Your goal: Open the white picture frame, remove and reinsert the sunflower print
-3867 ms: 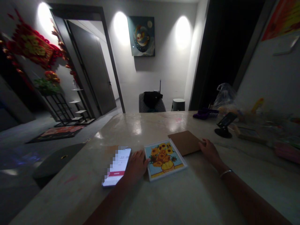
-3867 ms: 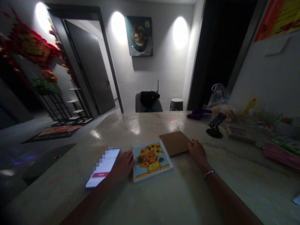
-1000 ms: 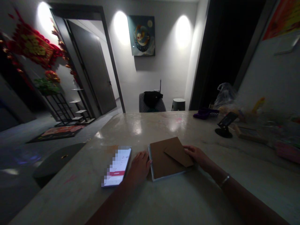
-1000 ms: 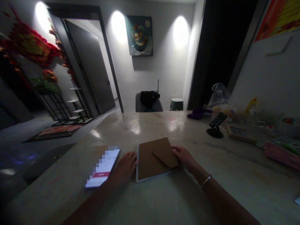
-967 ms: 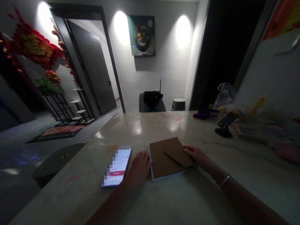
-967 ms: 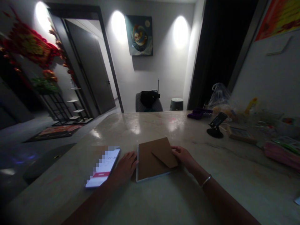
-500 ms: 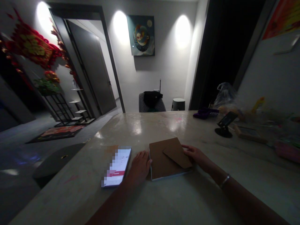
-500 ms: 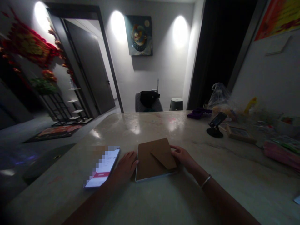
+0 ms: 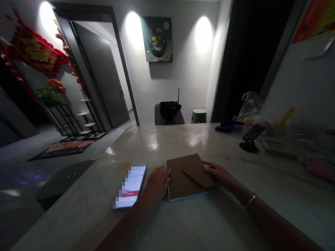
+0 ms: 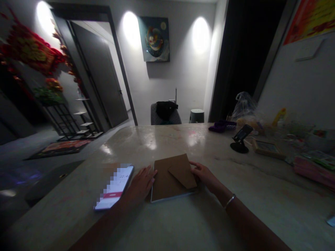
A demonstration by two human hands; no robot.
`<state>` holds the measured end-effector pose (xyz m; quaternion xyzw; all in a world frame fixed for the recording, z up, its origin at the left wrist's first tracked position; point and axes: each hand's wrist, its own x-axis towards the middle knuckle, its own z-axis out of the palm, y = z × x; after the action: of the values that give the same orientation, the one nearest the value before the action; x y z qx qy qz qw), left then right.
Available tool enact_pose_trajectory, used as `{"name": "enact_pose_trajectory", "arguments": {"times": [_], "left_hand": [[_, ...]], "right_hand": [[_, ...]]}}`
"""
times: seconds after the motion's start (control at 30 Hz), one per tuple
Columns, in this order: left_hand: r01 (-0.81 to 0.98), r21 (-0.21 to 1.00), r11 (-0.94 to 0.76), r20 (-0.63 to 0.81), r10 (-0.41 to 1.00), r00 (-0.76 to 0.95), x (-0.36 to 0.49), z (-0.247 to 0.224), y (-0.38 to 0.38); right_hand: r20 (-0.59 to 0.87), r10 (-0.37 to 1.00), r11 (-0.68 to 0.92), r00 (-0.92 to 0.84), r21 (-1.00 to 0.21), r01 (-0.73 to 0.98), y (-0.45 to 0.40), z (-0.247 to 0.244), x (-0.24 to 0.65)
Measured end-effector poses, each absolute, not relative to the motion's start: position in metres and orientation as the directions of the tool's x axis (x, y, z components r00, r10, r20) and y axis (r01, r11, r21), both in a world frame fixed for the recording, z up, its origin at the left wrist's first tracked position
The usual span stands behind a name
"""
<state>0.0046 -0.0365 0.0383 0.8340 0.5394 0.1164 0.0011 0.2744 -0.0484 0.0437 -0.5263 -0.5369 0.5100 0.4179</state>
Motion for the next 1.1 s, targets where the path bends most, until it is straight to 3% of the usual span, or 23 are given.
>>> {"name": "enact_pose_trajectory", "arguments": {"times": [0.9, 1.1], "left_hand": [[0.897, 0.128, -0.423, 0.122, 0.905, 0.409, 0.0101, 0.0403, -0.0390], [0.906, 0.144, -0.398, 0.073, 0.917, 0.392, 0.0123, 0.0436, -0.0390]], "right_hand": [[-0.089, 0.994, -0.090, -0.070, -0.996, -0.011, -0.0495, 0.0450, 0.2669], [-0.082, 0.997, -0.082, 0.003, -0.995, 0.059, -0.0490, 0.0465, 0.2702]]}}
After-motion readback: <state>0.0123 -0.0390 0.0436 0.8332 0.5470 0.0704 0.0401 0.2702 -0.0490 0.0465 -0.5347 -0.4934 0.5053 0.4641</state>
